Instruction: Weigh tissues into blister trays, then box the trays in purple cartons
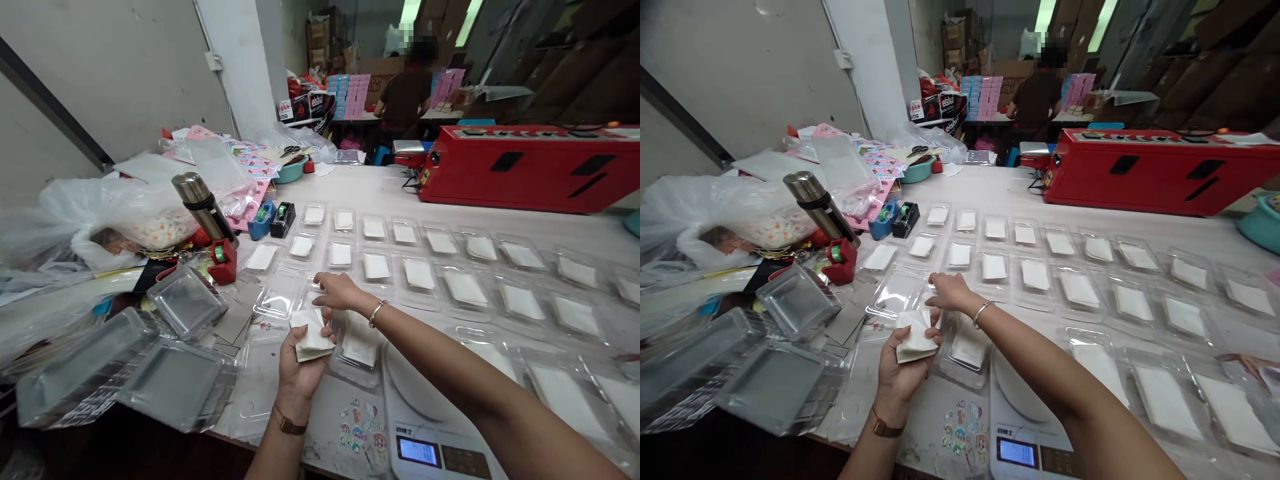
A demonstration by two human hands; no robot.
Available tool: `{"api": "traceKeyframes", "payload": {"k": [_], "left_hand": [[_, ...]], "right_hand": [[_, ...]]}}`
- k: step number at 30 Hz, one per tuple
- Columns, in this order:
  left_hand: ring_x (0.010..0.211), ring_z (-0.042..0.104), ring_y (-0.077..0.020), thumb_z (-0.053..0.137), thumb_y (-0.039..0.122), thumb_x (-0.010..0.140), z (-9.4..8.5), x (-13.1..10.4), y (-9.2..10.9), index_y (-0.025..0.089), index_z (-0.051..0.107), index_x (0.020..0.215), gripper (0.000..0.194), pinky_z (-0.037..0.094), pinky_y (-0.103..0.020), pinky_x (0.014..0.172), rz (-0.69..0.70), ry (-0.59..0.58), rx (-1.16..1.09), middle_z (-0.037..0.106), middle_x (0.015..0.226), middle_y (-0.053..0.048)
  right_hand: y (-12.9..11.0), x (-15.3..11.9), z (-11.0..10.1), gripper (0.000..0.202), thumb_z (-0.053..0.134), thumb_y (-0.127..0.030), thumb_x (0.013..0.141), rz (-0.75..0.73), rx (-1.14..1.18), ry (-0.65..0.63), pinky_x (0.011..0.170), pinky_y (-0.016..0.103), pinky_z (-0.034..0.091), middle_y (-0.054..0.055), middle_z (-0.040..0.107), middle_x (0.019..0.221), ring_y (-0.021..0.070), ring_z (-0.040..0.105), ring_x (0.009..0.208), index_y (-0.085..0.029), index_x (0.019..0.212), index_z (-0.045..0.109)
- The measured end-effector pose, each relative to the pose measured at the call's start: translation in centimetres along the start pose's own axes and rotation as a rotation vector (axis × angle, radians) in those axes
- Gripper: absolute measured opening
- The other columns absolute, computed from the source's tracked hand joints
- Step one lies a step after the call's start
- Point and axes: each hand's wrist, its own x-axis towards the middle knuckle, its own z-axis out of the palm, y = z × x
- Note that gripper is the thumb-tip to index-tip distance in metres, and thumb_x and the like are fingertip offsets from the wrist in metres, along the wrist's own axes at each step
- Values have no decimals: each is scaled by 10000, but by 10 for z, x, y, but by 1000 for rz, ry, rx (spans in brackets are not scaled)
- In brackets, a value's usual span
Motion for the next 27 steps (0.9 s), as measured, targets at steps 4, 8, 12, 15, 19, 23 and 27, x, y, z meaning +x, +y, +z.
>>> {"api": "traceKeyframes", "payload": {"k": [4, 8, 12, 15, 19, 23, 27], "left_hand": [[663, 564, -140, 562, 85, 738, 2, 0, -1, 137, 496, 1307, 576, 534, -286, 673, 13, -4, 50, 677, 1018, -128], [665, 576, -138, 603, 79, 715, 5, -12, -8, 145, 484, 1342, 642, 541, -296, 680, 13, -34, 96, 682, 1057, -131], [724, 630, -156, 722, 170, 735, 7, -34, -40, 257, 429, 1443, 771, 541, -321, 740, -9, -149, 198, 693, 1042, -74], [867, 672, -194, 790, 307, 757, 10, -46, -80, 260, 413, 1475, 812, 521, -325, 836, -107, -196, 252, 701, 1062, -73], [993, 664, -222, 862, 370, 702, 12, -59, -131, 188, 585, 1317, 698, 504, -303, 890, -276, -131, 246, 705, 1079, -82], [818, 660, -161, 920, 361, 622, 12, -71, -159, 164, 693, 1062, 533, 519, -245, 730, -416, -32, 226, 710, 946, -40], [792, 662, -170, 903, 413, 640, 16, -81, -169, 151, 696, 1020, 505, 523, -257, 707, -478, -41, 260, 709, 898, -37]], "right_hand": [[13, -11, -24, 362, 702, -369, 862, -8, 179, 79, 737, 271, 472, 84, 712, 1067, 188, 674, 909, -156, 1133, 591], [12, -74, -40, 180, 522, -296, 975, -82, 279, 255, 806, 292, 485, 77, 693, 1052, 172, 643, 945, -162, 1072, 593], [3, -177, -28, 233, 623, -402, 938, -495, 247, 383, 880, 367, 465, 71, 694, 1039, 214, 618, 980, -212, 1074, 621], [3, -241, -6, 290, 641, -426, 922, -515, -14, 453, 941, 448, 403, 91, 698, 1019, 256, 601, 992, -210, 1114, 619], [12, -288, 18, 88, 588, -258, 926, -338, -117, 511, 1068, 509, 269, 44, 696, 907, 240, 592, 948, -236, 998, 633], [24, -318, 26, 96, 565, -256, 960, -177, 91, 492, 1083, 479, 257, 5, 655, 867, 200, 584, 931, -238, 882, 618], [29, -336, 30, 227, 568, -324, 971, -93, 352, 489, 1014, 434, 335, -7, 594, 831, 185, 559, 896, -220, 770, 560]]}}
